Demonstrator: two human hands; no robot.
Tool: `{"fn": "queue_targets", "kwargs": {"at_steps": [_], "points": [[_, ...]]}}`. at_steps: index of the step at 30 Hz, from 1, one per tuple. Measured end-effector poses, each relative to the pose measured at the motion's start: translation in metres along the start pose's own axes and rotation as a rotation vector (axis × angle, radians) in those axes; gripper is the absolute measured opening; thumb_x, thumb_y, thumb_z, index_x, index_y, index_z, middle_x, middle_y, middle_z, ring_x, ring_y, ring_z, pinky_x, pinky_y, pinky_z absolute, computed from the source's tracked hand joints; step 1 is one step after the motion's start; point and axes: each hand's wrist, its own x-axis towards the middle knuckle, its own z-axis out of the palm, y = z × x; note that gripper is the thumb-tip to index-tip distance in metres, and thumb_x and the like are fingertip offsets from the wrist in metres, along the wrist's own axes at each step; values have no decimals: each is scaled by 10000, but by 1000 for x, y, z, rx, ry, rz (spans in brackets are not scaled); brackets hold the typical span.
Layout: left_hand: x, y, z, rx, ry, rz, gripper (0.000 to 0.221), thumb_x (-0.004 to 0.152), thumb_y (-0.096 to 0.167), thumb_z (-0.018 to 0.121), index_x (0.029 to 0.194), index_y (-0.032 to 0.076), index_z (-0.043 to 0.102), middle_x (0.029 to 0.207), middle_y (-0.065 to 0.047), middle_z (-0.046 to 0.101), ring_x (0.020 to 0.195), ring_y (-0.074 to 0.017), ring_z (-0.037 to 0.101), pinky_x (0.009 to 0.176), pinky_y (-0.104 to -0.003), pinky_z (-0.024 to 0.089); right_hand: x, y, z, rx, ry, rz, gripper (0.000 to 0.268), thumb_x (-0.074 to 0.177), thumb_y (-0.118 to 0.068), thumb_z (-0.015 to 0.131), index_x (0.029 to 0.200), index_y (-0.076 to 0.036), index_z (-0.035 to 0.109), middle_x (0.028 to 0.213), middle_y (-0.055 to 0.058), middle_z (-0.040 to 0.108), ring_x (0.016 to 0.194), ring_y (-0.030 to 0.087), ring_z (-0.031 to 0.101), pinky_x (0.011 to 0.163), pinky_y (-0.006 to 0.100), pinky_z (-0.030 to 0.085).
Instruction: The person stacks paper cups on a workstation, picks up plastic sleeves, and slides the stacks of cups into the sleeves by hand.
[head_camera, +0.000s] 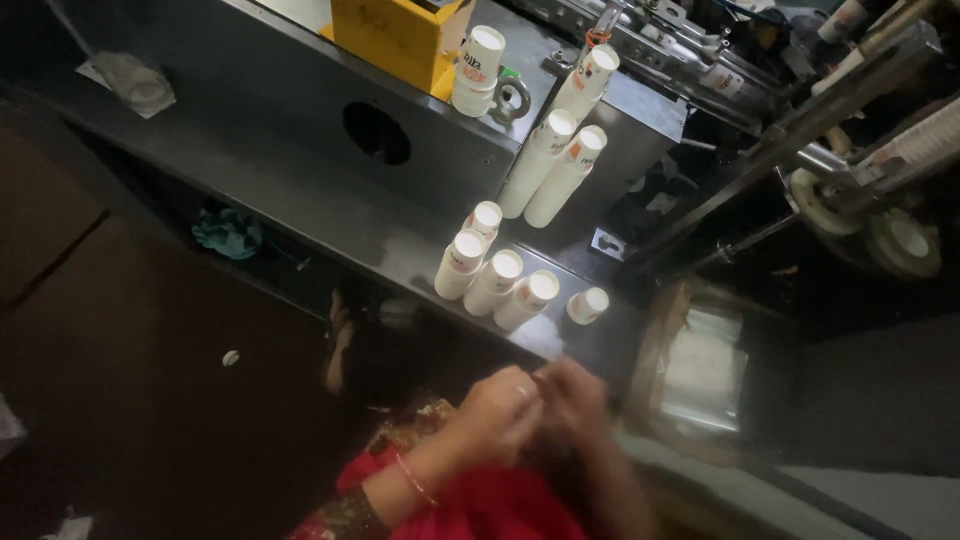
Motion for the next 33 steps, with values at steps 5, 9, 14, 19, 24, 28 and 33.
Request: {"fn": "queue_targets", "kwargs": {"at_steps": [5,9,14,19,24,28,33], "points": [[16,7,-15,334,28,436,129,923,156,707,941,29,688,940,-157,672,878,-316,641,746,-414,527,22,22,11,-58,138,208,197,937,-189,740,858,-32,653,686,105,586,600,197,554,583,351,459],[52,8,-32,-329,-45,83,127,936,126,700,1005,26,738,958,-111,727,895,-205,673,796,-378,550,89,-59,-39,394,195,456,118,918,-131,703,909,-14,716,812,57,688,717,150,626,626,299,505],[89,2,-22,-1072,300,-95,87,930,70,724,975,-2,737,954,-111,742,853,-181,707,796,-336,592,140,-34,-39,388,108,426,111,925,-137,657,972,-45,700,999,96,737,831,151,668,710,331,556],[74,-75,-3,-891,504,-422,60,906,77,683,963,61,697,850,-97,742,705,-201,718,595,-335,569,96,137,15,-31,116,100,240,1001,-168,562,1135,-23,699,1099,153,700,984,228,623,856,385,514],[57,-162,23,-792,476,-461,104,944,88,675,927,-13,694,791,-105,707,686,-202,682,606,-347,574,62,186,42,227,115,111,231,1018,-182,528,1063,-31,697,1052,95,701,988,194,643,876,334,522],[60,-121,25,-278,538,-325,143,883,98,729,987,8,768,901,-54,765,820,-128,697,745,-281,551,68,81,1,349,38,216,121,930,-89,655,1030,-32,692,978,60,705,919,161,663,820,303,541],[60,-21,9,-356,458,-102,147,896,68,702,1019,-3,740,925,-73,767,849,-113,700,777,-282,576,29,37,-14,236,70,159,138,897,-28,678,1031,-49,702,985,46,730,918,141,698,817,289,557]]}}
